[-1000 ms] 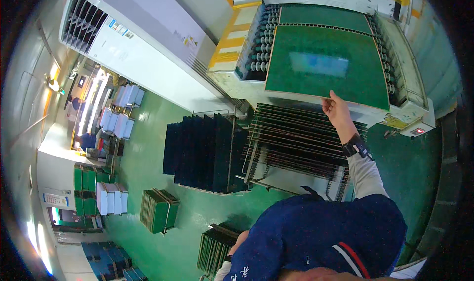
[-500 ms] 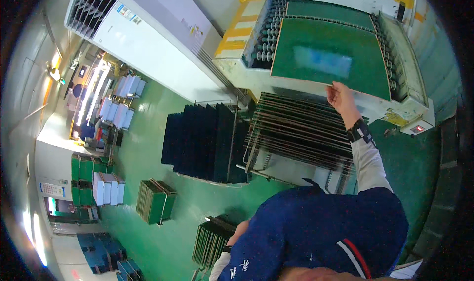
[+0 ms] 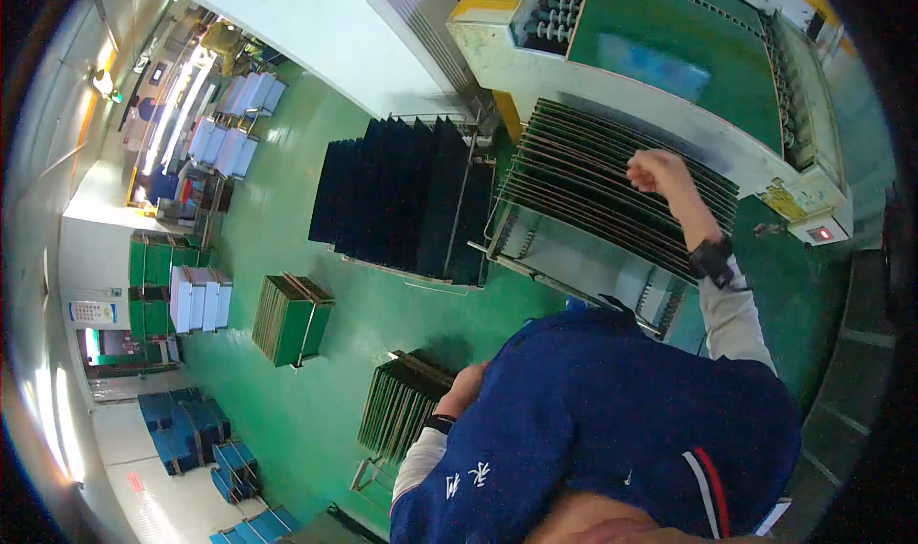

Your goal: The recorder loads green glass panels into a processing machine and then organizes them onto a drying rack.

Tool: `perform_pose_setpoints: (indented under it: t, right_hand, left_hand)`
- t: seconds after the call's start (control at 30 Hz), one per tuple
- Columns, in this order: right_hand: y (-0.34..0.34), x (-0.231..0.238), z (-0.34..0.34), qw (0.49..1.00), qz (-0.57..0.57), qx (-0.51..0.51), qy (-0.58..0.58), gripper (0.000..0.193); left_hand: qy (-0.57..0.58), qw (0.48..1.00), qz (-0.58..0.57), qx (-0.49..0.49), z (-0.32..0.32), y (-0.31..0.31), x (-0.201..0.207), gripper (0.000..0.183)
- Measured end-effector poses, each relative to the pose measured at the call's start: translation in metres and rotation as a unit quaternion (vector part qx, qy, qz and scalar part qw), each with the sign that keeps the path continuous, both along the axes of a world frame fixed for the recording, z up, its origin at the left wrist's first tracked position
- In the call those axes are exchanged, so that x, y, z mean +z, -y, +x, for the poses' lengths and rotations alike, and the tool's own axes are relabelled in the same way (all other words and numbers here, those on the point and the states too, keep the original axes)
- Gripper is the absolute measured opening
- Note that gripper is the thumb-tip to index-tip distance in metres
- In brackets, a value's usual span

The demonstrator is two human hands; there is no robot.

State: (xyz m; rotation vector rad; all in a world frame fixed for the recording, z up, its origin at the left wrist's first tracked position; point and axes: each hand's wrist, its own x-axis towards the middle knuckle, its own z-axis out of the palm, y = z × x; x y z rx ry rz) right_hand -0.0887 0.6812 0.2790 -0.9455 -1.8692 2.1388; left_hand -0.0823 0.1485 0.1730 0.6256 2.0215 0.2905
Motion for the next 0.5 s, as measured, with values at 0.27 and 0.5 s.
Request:
perform_pose_setpoints:
  t: [0.27,0.5]
  right_hand:
    - [0.103,-0.003,0.025,0.949,0.272,0.157,0.033,0.024]
    - [0.139,-0.011,0.042,0.881,0.448,0.139,0.060,0.027]
  left_hand:
    - [0.045,0.999,-0.011,0.023,0.000,0.016,0.008,0.041]
    - [0.077,0.995,0.044,-0.039,0.003,0.044,-0.006,0.040]
